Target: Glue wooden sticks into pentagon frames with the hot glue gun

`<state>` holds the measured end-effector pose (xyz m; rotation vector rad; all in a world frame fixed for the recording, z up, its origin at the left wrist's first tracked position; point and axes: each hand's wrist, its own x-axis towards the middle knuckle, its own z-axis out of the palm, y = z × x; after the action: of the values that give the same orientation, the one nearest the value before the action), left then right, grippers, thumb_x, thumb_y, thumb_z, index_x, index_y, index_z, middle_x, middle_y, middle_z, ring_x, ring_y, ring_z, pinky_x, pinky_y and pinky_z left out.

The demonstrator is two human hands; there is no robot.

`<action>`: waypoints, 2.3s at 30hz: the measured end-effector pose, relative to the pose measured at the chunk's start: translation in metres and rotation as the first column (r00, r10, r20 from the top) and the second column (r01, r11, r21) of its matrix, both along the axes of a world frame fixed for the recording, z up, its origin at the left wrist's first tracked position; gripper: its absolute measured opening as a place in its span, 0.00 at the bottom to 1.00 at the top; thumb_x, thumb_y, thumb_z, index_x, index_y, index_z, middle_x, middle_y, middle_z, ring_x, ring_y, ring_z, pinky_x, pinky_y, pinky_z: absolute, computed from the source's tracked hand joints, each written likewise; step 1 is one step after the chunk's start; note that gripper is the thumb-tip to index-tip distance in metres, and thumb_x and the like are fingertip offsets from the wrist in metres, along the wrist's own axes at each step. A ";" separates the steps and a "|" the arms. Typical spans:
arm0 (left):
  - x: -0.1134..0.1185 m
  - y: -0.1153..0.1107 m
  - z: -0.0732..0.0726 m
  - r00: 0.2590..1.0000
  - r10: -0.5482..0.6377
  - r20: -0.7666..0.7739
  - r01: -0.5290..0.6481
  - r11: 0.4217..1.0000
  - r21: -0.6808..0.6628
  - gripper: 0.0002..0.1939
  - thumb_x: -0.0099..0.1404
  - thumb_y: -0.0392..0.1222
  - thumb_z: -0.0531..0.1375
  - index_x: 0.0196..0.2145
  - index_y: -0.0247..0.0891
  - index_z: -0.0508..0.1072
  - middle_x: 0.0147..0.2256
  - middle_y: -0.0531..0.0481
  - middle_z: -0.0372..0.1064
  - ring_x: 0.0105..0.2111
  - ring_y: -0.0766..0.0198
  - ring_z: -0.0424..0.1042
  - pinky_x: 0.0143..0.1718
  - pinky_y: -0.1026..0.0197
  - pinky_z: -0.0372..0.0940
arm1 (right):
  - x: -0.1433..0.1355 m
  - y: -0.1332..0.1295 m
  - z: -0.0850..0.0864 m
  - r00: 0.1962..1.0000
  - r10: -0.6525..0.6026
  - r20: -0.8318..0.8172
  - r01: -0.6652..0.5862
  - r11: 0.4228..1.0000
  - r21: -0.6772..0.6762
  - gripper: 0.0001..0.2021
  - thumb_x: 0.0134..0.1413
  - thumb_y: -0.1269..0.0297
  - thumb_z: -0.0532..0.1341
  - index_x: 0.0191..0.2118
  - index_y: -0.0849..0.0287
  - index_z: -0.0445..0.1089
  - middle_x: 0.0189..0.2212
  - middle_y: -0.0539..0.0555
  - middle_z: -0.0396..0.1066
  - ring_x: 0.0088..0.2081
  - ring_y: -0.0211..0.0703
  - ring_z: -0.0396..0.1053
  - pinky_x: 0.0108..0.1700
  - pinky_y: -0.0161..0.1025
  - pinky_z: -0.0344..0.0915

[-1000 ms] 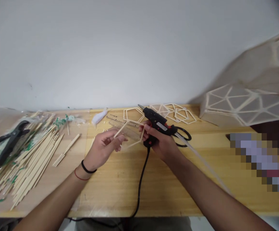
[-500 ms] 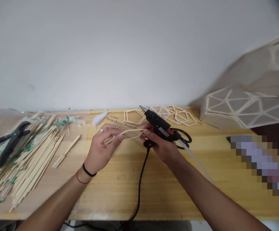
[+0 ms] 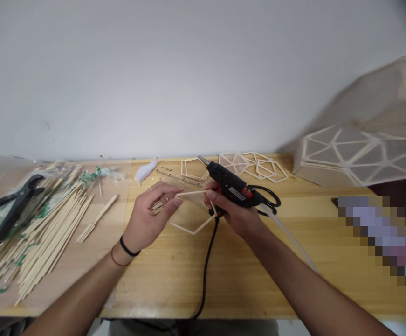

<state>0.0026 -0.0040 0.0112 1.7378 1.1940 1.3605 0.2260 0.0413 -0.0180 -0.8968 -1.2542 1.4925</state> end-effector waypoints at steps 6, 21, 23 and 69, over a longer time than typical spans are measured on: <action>0.001 0.003 0.000 0.998 -0.008 -0.058 0.010 0.999 0.031 0.07 0.72 0.43 0.66 0.39 0.41 0.85 0.35 0.46 0.79 0.38 0.59 0.75 0.42 0.57 0.70 | 0.000 -0.002 0.001 0.998 0.039 -0.052 -0.041 0.998 -0.043 0.17 0.51 0.48 0.78 0.39 0.54 0.81 0.26 0.48 0.70 0.28 0.38 0.65 0.32 0.38 0.61; -0.002 0.007 -0.004 0.999 0.015 -0.047 -0.017 0.999 -0.035 0.07 0.72 0.43 0.66 0.36 0.40 0.83 0.32 0.50 0.75 0.31 0.64 0.73 0.35 0.61 0.67 | -0.005 -0.003 0.013 0.981 0.052 -0.188 -0.077 0.989 -0.125 0.20 0.48 0.44 0.79 0.35 0.56 0.82 0.23 0.49 0.71 0.26 0.39 0.66 0.28 0.38 0.60; -0.006 0.009 -0.004 0.997 0.075 0.022 -0.073 0.994 -0.076 0.08 0.71 0.45 0.67 0.37 0.39 0.82 0.30 0.51 0.74 0.28 0.66 0.73 0.33 0.62 0.67 | -0.006 -0.002 0.016 0.976 0.049 -0.212 -0.073 0.992 -0.105 0.19 0.49 0.44 0.78 0.34 0.55 0.81 0.22 0.48 0.69 0.25 0.39 0.65 0.28 0.38 0.60; -0.013 0.013 -0.006 0.990 0.117 -0.074 -0.123 0.989 -0.086 0.17 0.70 0.52 0.68 0.52 0.42 0.81 0.51 0.43 0.77 0.47 0.57 0.76 0.49 0.56 0.72 | 0.001 -0.004 0.000 0.999 0.030 -0.024 -0.030 0.999 -0.034 0.16 0.57 0.47 0.74 0.38 0.56 0.82 0.28 0.49 0.71 0.26 0.36 0.63 0.26 0.36 0.61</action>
<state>-0.0107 0.0088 0.0049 1.6847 1.3960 1.3033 0.2269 0.0375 -0.0176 -0.8839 -1.2329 1.5483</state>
